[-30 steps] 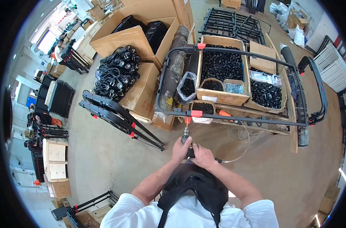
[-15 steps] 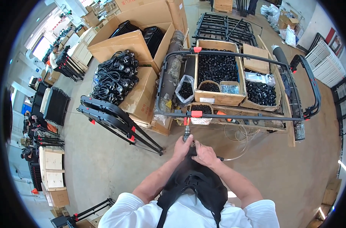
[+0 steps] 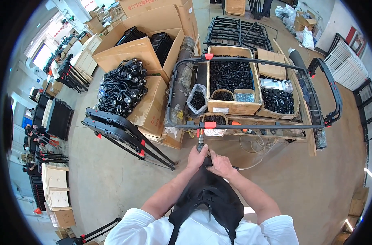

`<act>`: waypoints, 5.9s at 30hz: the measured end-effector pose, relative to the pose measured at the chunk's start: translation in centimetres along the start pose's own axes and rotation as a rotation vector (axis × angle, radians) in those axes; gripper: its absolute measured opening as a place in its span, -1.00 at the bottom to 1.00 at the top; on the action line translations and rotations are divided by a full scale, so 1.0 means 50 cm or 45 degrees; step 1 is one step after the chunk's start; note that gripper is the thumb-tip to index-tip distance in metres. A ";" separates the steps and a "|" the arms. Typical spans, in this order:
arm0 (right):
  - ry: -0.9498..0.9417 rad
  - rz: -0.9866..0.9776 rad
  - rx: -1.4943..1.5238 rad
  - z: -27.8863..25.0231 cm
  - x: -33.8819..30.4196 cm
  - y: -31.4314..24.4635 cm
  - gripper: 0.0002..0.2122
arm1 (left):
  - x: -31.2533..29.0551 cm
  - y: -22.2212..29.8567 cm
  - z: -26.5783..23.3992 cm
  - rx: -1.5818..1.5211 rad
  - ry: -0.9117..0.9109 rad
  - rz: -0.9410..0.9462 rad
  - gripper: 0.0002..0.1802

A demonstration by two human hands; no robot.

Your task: Assemble components of an outdoor power tool using an electric screwdriver and pliers.

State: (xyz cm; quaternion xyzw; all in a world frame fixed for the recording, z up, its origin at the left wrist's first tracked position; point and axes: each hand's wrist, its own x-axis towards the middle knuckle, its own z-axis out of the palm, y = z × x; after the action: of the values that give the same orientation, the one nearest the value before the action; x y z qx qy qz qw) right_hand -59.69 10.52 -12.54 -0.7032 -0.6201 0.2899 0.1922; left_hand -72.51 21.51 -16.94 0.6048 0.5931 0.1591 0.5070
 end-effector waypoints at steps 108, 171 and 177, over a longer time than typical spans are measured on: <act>0.634 1.292 0.114 -0.209 -0.255 0.380 -0.36 | 0.049 0.420 0.290 0.271 -0.916 1.211 -0.79; 1.089 1.132 0.649 -0.811 -0.368 0.807 -0.72 | 0.668 1.121 1.359 0.123 -1.122 1.193 -0.60; 1.096 1.322 0.390 -0.819 -0.397 0.819 -0.69 | 0.677 1.125 1.369 0.340 -0.830 1.301 -0.63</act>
State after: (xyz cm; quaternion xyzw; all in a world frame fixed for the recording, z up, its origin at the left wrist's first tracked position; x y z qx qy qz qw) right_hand -3.34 -11.79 -3.92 -0.9264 -0.0237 0.1237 0.3547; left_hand 21.42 34.45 -15.44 0.8880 0.0583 0.1133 0.4418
